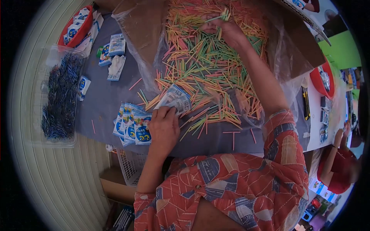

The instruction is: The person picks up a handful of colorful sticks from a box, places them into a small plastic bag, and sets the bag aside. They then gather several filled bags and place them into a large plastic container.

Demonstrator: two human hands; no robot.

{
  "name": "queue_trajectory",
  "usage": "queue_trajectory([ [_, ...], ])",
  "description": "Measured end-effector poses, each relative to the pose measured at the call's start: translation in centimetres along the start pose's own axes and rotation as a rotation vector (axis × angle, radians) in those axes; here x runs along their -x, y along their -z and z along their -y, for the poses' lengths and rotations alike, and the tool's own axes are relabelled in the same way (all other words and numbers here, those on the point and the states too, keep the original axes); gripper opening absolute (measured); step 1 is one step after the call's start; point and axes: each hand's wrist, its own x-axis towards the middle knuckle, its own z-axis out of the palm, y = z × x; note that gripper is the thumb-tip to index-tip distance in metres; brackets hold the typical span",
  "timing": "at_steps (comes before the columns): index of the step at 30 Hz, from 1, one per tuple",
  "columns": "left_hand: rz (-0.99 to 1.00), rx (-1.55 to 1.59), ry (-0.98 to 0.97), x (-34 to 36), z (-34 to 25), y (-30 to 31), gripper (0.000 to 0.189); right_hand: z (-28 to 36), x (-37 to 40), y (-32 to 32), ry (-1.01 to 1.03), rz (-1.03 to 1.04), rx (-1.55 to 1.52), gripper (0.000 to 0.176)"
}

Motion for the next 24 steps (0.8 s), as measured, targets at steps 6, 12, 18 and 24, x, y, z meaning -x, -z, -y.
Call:
queue_trajectory([
  [6,0.069,0.262,0.203,-0.8,2.2,0.2,0.011,2.3,7.8,-5.1,-0.291,0.109,-0.14,0.045],
  [12,-0.073,0.544,0.283,-0.6,3.4,-1.1,0.007,-1.1,13.4,-6.6,-0.532,0.164,-0.579,0.05],
  [18,-0.052,0.096,0.058,0.2,1.7,-0.2,0.014,0.6,16.9,-9.6,-0.602,0.003,-0.593,0.042],
  [24,0.016,0.145,0.109,-0.1,1.8,0.5,0.012,-1.1,17.0,-9.1,-0.573,-0.018,-0.86,0.015],
])
